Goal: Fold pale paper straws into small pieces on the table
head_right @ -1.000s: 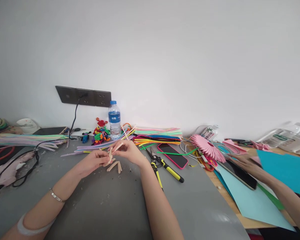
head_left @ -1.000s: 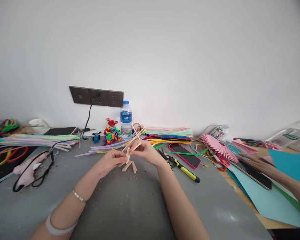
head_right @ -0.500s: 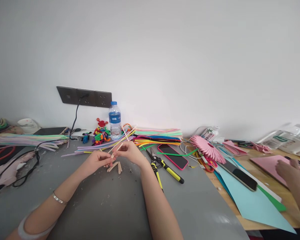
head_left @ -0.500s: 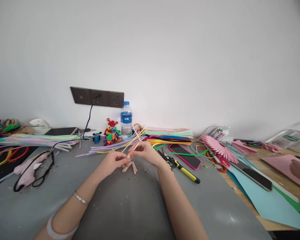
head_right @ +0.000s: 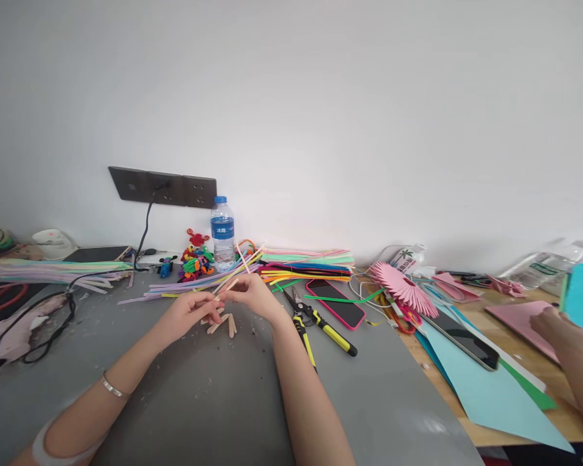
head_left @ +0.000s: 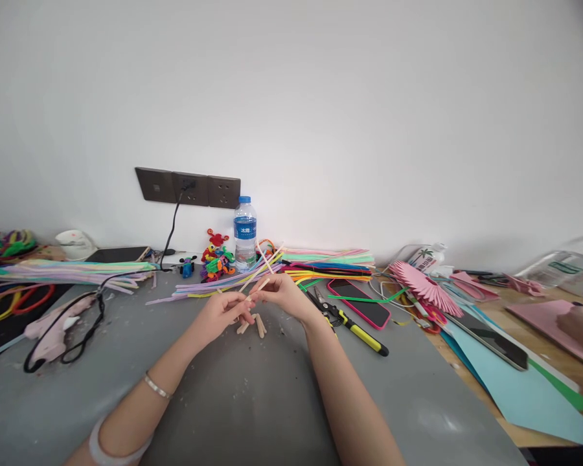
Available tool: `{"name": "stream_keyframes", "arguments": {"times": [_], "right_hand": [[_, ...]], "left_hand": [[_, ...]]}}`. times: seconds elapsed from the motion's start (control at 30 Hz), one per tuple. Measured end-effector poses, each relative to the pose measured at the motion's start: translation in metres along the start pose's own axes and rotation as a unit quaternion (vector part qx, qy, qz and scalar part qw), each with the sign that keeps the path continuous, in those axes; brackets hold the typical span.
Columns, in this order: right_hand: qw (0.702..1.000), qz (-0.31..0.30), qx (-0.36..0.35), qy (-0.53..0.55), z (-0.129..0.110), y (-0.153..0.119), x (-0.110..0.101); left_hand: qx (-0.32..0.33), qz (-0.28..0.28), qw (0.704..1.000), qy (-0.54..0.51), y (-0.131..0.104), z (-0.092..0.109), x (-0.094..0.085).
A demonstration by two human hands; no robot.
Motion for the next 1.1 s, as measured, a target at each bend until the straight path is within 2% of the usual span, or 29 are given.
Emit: {"name": "stream_keyframes", "arguments": {"times": [0.13, 0.23, 0.3, 0.37, 0.43, 0.53, 0.63, 0.73, 0.8, 0.93, 1.1], "right_hand": [[1.000, -0.006, 0.010, -0.019, 0.001, -0.002, -0.002], [1.000, -0.021, 0.014, -0.014, 0.000, -0.002, 0.001], [1.000, 0.002, -0.001, -0.012, -0.002, 0.000, 0.002], [0.997, 0.059, -0.048, -0.026, -0.010, 0.002, 0.003], [0.981, 0.128, -0.128, -0.076, -0.022, -0.001, 0.005], [0.938, 0.158, -0.227, -0.210, -0.037, -0.007, 0.021], [0.899, 0.154, -0.275, -0.304, -0.041, -0.011, 0.033], [0.880, 0.158, -0.293, -0.338, -0.042, -0.013, 0.034], [0.888, 0.153, -0.289, -0.325, -0.042, -0.013, 0.032], [0.935, 0.109, -0.240, -0.237, -0.039, -0.009, 0.027], [0.971, 0.084, -0.172, -0.143, -0.034, -0.004, 0.017]], "left_hand": [[0.017, 0.011, 0.999, 0.035, 0.000, 0.003, -0.005], [0.006, 0.016, 0.999, 0.034, -0.001, 0.005, -0.006], [-0.018, 0.044, 0.998, -0.035, 0.000, 0.003, -0.008], [-0.051, 0.086, 0.981, -0.165, 0.001, -0.004, -0.010], [-0.075, 0.116, 0.942, -0.305, 0.002, -0.012, -0.010], [-0.086, 0.132, 0.890, -0.428, 0.004, -0.021, -0.008], [-0.093, 0.143, 0.873, -0.458, 0.004, -0.025, -0.009], [-0.097, 0.147, 0.873, -0.455, 0.004, -0.025, -0.011], [-0.098, 0.153, 0.874, -0.450, 0.004, -0.025, -0.013], [-0.102, 0.177, 0.878, -0.432, 0.003, -0.027, -0.019], [-0.092, 0.169, 0.906, -0.378, 0.004, -0.022, -0.022]]}}
Point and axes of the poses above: each hand's wrist, its own y-axis towards the middle knuckle, its own x-axis out of the palm, z = x × y, the point moved 8 cm from there along y, towards the middle knuckle, and after that the axes turned 2 degrees about z, right-handed, at the moved point
